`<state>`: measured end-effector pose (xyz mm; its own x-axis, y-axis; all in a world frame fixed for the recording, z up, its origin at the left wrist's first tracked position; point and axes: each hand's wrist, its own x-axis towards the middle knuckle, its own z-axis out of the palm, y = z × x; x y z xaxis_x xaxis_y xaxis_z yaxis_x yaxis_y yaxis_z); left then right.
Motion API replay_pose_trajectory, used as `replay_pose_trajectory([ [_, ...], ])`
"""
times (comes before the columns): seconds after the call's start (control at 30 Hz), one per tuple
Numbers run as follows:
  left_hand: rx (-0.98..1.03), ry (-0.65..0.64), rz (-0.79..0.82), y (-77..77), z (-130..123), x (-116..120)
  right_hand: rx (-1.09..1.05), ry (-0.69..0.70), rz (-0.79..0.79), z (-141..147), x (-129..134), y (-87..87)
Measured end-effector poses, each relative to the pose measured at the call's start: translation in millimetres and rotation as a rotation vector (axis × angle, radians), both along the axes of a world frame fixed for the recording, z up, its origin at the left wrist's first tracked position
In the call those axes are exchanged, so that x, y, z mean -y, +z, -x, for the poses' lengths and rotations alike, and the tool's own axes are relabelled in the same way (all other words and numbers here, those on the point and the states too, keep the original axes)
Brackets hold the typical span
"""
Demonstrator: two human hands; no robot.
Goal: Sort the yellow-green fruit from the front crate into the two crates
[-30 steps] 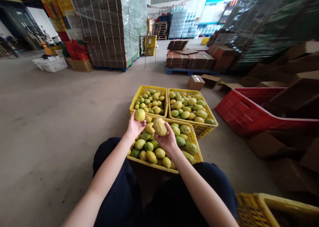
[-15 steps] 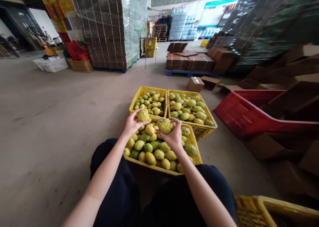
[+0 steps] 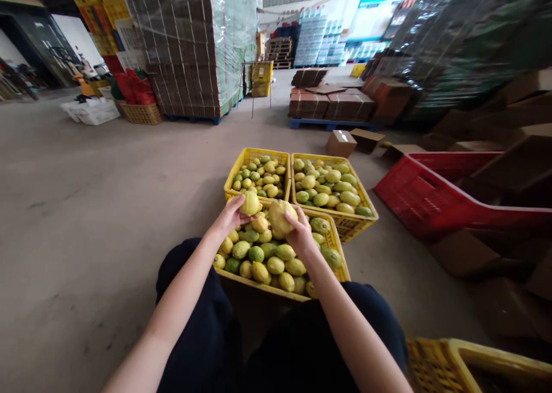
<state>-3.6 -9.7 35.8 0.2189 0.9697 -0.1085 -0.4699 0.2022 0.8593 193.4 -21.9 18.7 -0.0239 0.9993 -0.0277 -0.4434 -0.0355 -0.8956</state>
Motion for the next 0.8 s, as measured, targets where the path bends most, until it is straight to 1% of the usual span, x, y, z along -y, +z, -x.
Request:
replay_pose_trajectory([
  [0.07, 0.127, -0.079, 0.084, 1.2, -2, 1, -0.200, 0.136, 0.160, -2, -2, 1.7],
  [0.13, 0.205, -0.098, 0.137, -1.6, -7, 3, -0.308, 0.227, 0.283, -5, -3, 3.2],
  [0.17, 0.204, -0.106, 0.157, -5.0, -10, 4, -0.342, 0.247, 0.329, -8, -3, 3.8],
  [0.2, 0.162, -0.125, 0.175, -9.9, -14, 6, -0.369, 0.248, 0.362, -12, -3, 4.4],
  [0.23, 0.069, -0.176, 0.189, -16.0, -18, 9, -0.389, 0.232, 0.385, -16, -4, 5.0],
  [0.3, -0.199, -0.362, 0.216, -30.8, -27, 21, -0.411, 0.179, 0.406, -25, -3, 6.3],
  [0.37, -0.442, -0.636, 0.266, -46.4, -35, 40, -0.414, 0.130, 0.408, -37, -2, 8.2],
  [0.47, -0.609, -1.071, 0.379, -66.1, -36, 75, -0.417, 0.061, 0.409, -54, 0, 11.9],
  [0.53, -0.691, -1.255, 0.445, -73.7, -31, 87, -0.440, -0.014, 0.417, -65, 1, 13.8],
  [0.57, -0.716, -1.254, 0.492, -75.1, -27, 87, -0.453, -0.046, 0.423, -71, 2, 14.3],
  [0.6, -0.725, -1.173, 0.535, -74.5, -23, 81, -0.465, -0.069, 0.426, -75, 2, 14.5],
  [0.63, -0.720, -1.039, 0.567, -71.9, -20, 70, -0.473, -0.081, 0.426, -80, 2, 14.3],
  [0.67, -0.689, -0.832, 0.581, -67.6, -17, 53, -0.477, -0.083, 0.423, -84, 2, 13.7],
  [0.7, -0.657, -0.642, 0.554, -61.8, -15, 31, -0.482, -0.086, 0.419, -87, 1, 12.9],
  [0.8, -0.584, -0.315, 0.434, -42.2, -11, -44, -0.500, -0.110, 0.425, -94, 0, 10.0],
])
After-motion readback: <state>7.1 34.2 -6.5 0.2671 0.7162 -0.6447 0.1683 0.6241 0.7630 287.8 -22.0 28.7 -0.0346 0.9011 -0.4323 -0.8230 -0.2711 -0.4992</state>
